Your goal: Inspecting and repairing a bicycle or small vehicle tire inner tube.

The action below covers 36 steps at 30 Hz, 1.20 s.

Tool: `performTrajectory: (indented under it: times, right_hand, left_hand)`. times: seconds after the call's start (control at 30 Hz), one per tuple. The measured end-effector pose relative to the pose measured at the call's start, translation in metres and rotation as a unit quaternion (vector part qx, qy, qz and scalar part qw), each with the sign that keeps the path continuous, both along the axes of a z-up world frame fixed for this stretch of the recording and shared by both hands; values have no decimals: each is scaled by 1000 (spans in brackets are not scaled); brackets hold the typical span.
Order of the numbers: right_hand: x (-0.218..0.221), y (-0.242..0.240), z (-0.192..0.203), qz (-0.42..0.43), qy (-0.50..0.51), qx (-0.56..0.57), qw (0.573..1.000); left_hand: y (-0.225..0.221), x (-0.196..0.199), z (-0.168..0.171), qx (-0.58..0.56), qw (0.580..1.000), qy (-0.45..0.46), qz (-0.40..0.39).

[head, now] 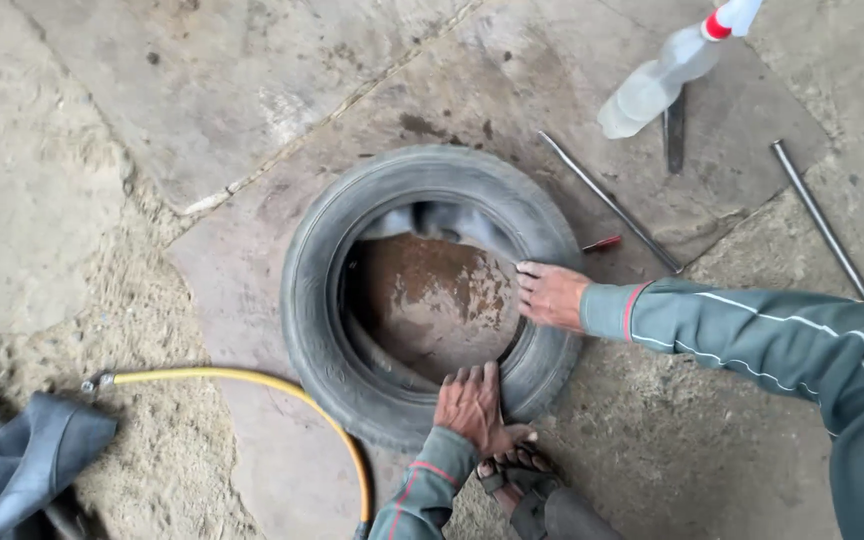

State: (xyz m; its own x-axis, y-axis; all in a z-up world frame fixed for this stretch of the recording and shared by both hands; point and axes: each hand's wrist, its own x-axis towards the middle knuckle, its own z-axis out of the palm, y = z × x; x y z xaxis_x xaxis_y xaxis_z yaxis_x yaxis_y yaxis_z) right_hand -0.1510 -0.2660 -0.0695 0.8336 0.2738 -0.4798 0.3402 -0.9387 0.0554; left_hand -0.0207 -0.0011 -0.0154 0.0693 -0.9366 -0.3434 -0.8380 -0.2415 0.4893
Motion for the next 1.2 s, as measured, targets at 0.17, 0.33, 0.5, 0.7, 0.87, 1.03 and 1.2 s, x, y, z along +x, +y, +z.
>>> performTrajectory:
  times: [0.17,0.33,0.5,0.7,0.87,1.03,1.2]
  right_hand:
    - [47,-1,113,22,-34,-48,998]
    - [32,-12,26,40,-46,-15,998]
    - [47,-27,20,55,-29,-77,995]
    - [22,-38,57,-136,-214,-149,956]
    - [-92,6,44,-558,-399,101,720]
    - [-197,44,40,-737,-384,51,555]
    - [-274,82,-10,-832,-305,-23,462]
  left_hand:
    - [-1,70,33,82,976,-31,-198]
    - [19,89,20,49,972,-21,-229]
    - [18,65,-16,69,988,-40,-134]
    - [-51,13,43,198,979,-31,-29]
    - [-42,2,54,119,989,-88,-7]
    - [-38,-2,44,55,988,-143,-7]
    - [-66,3,30,281,948,-142,-51]
